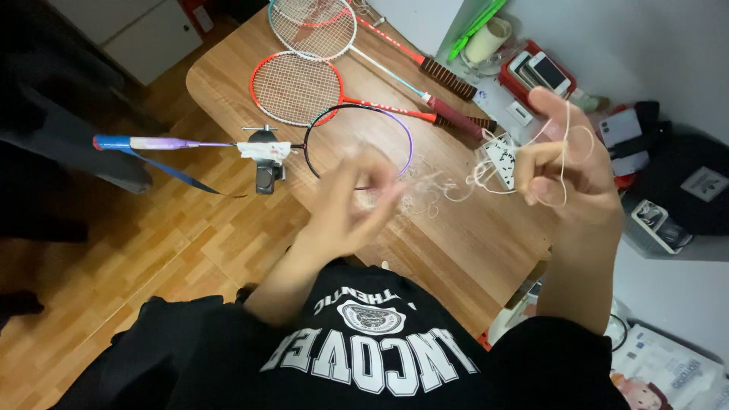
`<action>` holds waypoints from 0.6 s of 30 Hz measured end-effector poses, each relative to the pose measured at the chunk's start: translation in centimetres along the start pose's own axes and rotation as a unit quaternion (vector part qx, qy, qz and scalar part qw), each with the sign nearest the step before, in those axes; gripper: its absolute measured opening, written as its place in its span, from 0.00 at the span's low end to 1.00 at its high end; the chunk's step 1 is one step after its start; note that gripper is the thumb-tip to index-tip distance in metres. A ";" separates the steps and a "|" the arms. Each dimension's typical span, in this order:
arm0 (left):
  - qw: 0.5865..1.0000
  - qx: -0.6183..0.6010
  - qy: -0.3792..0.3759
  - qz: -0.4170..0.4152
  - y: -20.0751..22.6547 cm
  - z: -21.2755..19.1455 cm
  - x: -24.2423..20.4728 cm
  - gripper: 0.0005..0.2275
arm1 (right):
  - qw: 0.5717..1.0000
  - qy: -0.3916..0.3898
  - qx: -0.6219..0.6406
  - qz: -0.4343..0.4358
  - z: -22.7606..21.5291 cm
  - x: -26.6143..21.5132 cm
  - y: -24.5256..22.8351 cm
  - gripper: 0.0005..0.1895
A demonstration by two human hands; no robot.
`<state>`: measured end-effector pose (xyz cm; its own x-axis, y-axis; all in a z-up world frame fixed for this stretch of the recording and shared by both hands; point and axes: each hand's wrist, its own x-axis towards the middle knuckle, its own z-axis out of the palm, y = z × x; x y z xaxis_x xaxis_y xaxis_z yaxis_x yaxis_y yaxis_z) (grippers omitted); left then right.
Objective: The recorder is preparing and threading string through a badminton racket frame held by a clamp.
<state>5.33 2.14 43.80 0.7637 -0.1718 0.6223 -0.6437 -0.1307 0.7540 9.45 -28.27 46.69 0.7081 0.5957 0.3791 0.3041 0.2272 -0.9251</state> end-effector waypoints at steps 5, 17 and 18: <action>0.992 -0.070 -0.104 0.004 -2.4 4.3 4.8 0.45 | 0.997 -0.034 0.061 0.013 1.9 1.0 -2.1 0.40; 0.867 -0.446 -0.049 -0.217 -10.5 0.7 1.9 0.10 | 0.959 0.195 -0.154 0.139 -18.5 -21.2 -2.3 0.32; 0.897 -0.381 -0.040 -0.222 -10.4 -0.2 2.1 0.07 | 0.953 0.214 -0.178 0.117 -25.7 -30.9 0.6 0.17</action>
<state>13.63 3.38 37.29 0.9112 -0.3407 0.2317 -0.0344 0.4974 0.8668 4.12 -66.35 34.96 0.9552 0.2117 0.2068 0.2484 -0.1938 -0.9491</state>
